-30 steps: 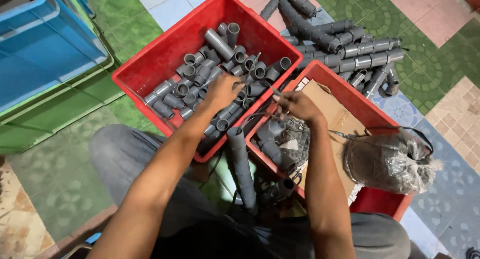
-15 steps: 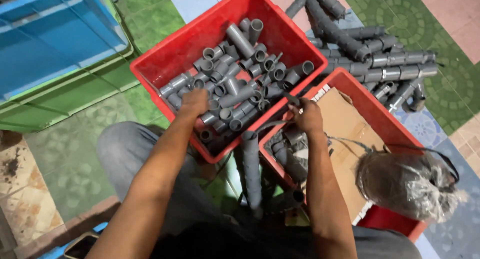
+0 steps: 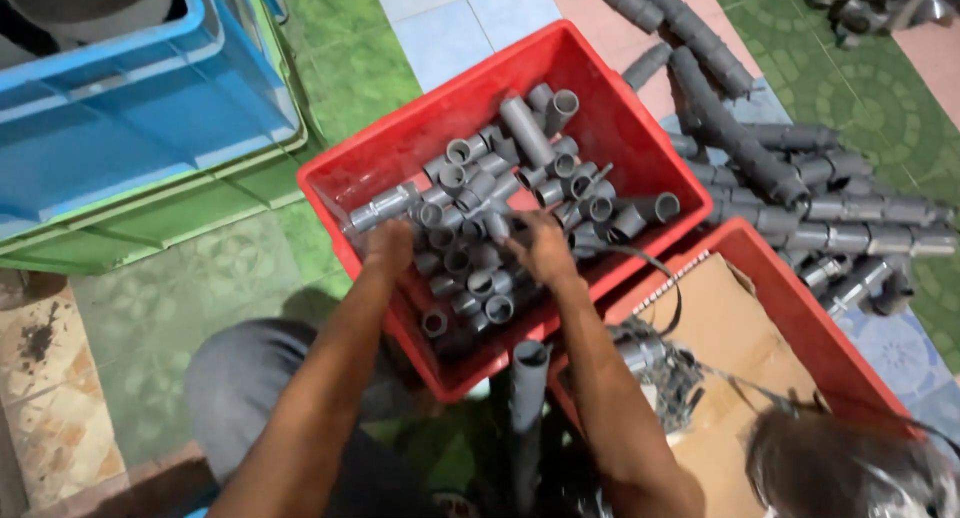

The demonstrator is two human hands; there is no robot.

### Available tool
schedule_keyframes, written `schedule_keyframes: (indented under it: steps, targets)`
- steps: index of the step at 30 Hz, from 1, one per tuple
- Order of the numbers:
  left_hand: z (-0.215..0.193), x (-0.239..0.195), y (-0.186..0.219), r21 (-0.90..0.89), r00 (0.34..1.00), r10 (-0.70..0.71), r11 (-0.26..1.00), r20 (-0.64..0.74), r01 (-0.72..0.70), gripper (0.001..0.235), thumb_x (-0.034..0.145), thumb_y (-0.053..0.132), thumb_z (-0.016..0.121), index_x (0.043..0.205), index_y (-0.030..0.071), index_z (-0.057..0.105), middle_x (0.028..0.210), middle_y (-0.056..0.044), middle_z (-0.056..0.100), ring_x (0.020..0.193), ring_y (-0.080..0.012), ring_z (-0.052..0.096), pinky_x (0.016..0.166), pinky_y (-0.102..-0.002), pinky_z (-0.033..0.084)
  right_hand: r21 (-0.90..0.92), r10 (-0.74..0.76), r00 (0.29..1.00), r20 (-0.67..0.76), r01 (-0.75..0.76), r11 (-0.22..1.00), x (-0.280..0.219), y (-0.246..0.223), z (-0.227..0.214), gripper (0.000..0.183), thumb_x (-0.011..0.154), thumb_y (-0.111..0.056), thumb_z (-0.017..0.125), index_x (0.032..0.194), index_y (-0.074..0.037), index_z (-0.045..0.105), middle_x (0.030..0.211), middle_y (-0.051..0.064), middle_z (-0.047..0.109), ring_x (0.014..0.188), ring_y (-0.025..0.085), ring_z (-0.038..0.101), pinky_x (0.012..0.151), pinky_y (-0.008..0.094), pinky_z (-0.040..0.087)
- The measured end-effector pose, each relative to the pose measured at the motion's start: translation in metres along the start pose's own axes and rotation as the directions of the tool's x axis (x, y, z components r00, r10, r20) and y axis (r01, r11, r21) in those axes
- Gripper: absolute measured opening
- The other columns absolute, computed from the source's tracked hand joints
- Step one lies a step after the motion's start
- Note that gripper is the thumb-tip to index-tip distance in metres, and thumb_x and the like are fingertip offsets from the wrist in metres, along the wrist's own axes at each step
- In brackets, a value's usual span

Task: Assembling a structure from PVC pipes and T-junction fittings by hand.

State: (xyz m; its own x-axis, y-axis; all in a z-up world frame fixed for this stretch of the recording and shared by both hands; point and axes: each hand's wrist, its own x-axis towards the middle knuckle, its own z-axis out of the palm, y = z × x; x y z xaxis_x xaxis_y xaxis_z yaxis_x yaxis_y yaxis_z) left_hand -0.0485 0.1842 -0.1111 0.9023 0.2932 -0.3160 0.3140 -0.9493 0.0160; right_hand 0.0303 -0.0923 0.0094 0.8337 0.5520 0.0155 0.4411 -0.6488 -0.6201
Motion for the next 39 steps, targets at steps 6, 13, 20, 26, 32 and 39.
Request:
schedule_keyframes:
  steps: [6,13,20,26,32,39]
  targets:
    - [0.000,0.013,0.005,-0.060,0.981,-0.050,0.997,-0.190,0.039,0.027,0.093,0.015,0.053,0.114,0.009,0.070,0.110,-0.014,0.068,0.107,-0.0317,0.065,0.075,-0.045,0.062,-0.212,0.179,0.976,0.126,-0.149,0.966,0.059,0.056,0.088,0.057,0.081,-0.041,0.073,0.135,-0.036,0.053,0.126,0.005,0.057,0.120,0.032,0.059,0.100,0.045,0.053]
    - [0.032,0.039,0.006,0.012,0.887,0.107,0.993,-0.449,-0.113,0.026,0.094,0.018,0.055,0.118,0.018,0.066,0.104,-0.012,0.064,0.102,-0.0304,0.065,0.073,-0.042,0.061,-0.419,0.245,0.913,0.327,-0.092,0.903,0.097,-0.018,0.072,0.096,0.076,-0.033,0.083,0.155,-0.028,0.029,0.155,0.018,0.020,0.139,0.042,0.036,0.114,0.052,0.038]
    - [0.031,0.039,0.003,-0.140,0.946,0.227,0.955,-0.231,-0.263,0.038,0.094,0.007,0.050,0.129,0.015,0.058,0.135,-0.010,0.058,0.119,-0.0298,0.060,0.090,-0.041,0.058,-0.404,0.289,0.776,0.561,-0.049,0.914,0.119,0.003,0.103,0.105,0.072,-0.017,0.083,0.154,-0.039,0.021,0.164,0.012,0.002,0.133,0.051,0.041,0.098,0.066,0.050]
    - [0.011,0.016,0.011,-0.410,0.943,0.297,0.849,-0.150,-0.333,0.069,0.078,0.003,0.074,0.140,0.011,0.045,0.137,-0.016,0.053,0.123,-0.0377,0.055,0.098,-0.049,0.054,-0.179,0.121,0.818,0.562,-0.022,0.984,0.112,0.047,0.113,0.091,0.065,-0.019,0.083,0.145,-0.031,0.041,0.153,0.013,0.026,0.117,0.052,0.058,0.104,0.054,0.050]
    - [-0.017,-0.026,0.024,-0.713,0.979,0.193,0.677,-0.071,-0.185,0.080,0.081,0.021,0.078,0.146,-0.001,0.036,0.145,-0.028,0.044,0.137,-0.0418,0.042,0.118,-0.051,0.033,0.171,-0.143,0.864,0.483,0.067,0.983,0.070,0.064,0.070,0.059,0.064,-0.005,0.076,0.123,-0.008,0.066,0.139,0.024,0.052,0.129,0.047,0.050,0.114,0.050,0.040]
    - [-0.031,-0.052,0.042,-0.654,0.924,0.255,0.756,0.284,-0.008,0.108,0.072,0.075,0.073,0.153,0.015,0.036,0.159,-0.009,0.034,0.148,-0.0262,0.030,0.123,-0.037,0.027,0.119,0.097,0.924,0.371,-0.151,0.981,0.038,0.053,0.040,0.033,0.071,-0.010,0.068,0.102,-0.015,0.077,0.111,0.017,0.072,0.113,0.039,0.064,0.100,0.044,0.052]
